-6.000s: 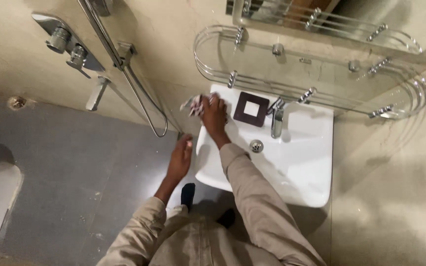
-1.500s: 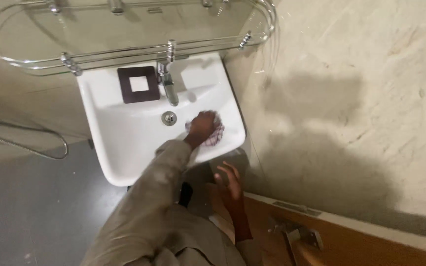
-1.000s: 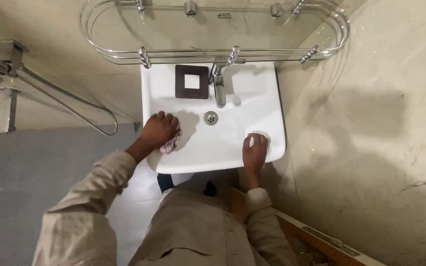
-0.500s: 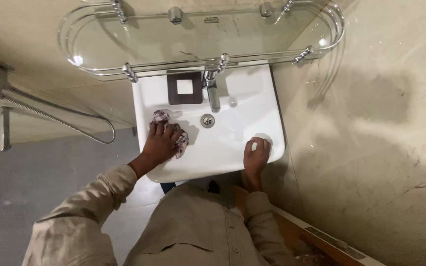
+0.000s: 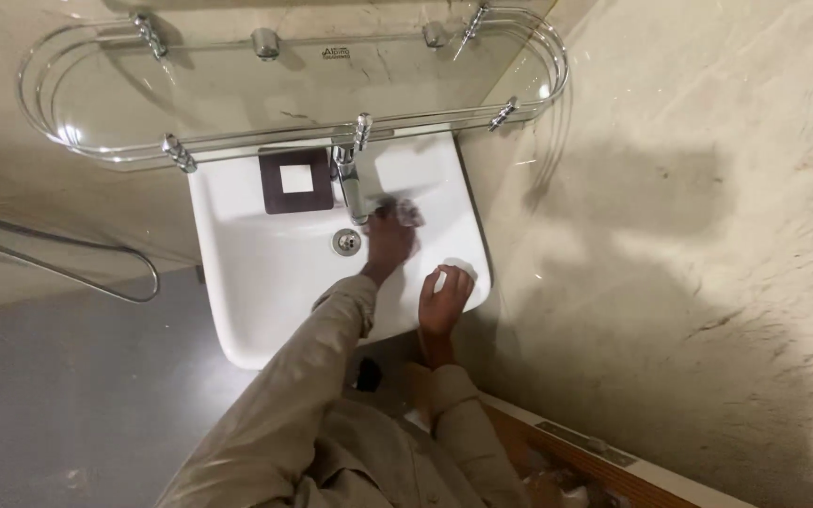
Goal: Cleaning a bathroom sink and faucet with a cloth.
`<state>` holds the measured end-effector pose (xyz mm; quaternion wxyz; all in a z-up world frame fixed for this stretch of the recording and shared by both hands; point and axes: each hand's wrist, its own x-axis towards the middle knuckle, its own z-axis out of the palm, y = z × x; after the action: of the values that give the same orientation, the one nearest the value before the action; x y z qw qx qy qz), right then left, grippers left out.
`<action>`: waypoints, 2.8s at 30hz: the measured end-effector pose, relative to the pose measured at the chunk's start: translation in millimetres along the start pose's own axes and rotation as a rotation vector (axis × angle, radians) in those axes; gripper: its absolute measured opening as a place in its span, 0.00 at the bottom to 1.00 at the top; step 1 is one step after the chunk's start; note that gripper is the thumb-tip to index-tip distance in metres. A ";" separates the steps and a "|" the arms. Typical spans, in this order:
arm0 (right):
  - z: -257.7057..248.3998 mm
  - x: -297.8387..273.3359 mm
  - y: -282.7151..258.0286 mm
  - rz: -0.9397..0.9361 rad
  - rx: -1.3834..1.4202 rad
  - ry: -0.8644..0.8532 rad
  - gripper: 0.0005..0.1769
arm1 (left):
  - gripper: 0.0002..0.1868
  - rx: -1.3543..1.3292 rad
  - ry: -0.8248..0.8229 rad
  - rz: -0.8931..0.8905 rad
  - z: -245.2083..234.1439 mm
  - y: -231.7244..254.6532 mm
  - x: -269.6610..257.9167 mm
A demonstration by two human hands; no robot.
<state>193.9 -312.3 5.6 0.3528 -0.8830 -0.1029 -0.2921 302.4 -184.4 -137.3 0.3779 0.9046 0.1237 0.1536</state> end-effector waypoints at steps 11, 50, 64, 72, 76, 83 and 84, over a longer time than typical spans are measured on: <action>7.4 -15.2 19.0 0.065 -0.007 -0.058 0.10 | 0.26 -0.113 -0.393 0.144 -156.3 4.7 -106.7; 8.1 -15.5 21.2 -0.030 -0.067 -0.107 0.07 | 0.26 0.609 0.218 0.017 -332.3 -115.6 38.8; 14.6 -15.2 28.4 -0.040 -0.057 -0.104 0.05 | 0.34 0.374 -0.189 -0.085 -297.0 -15.4 -198.7; 14.9 -16.0 37.2 -0.053 -0.004 -0.198 0.08 | 0.32 -0.111 -0.262 -0.204 -181.4 24.7 -145.8; 17.2 -8.8 22.2 0.017 0.175 -0.327 0.10 | 0.33 -0.259 -0.246 -0.159 -158.6 26.9 -129.1; 87.9 -70.2 -37.9 0.301 0.523 -1.227 0.34 | 0.24 0.121 -0.044 0.131 -247.1 -33.0 -174.4; 109.0 -91.8 -34.9 0.012 0.582 -1.171 0.40 | 0.19 0.145 0.056 0.120 -279.6 -30.9 -186.1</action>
<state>154.5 -210.1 -92.1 0.4646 -0.7651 -0.3478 0.2789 23.6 -45.9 -7.3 0.2978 0.9307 0.0907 0.1919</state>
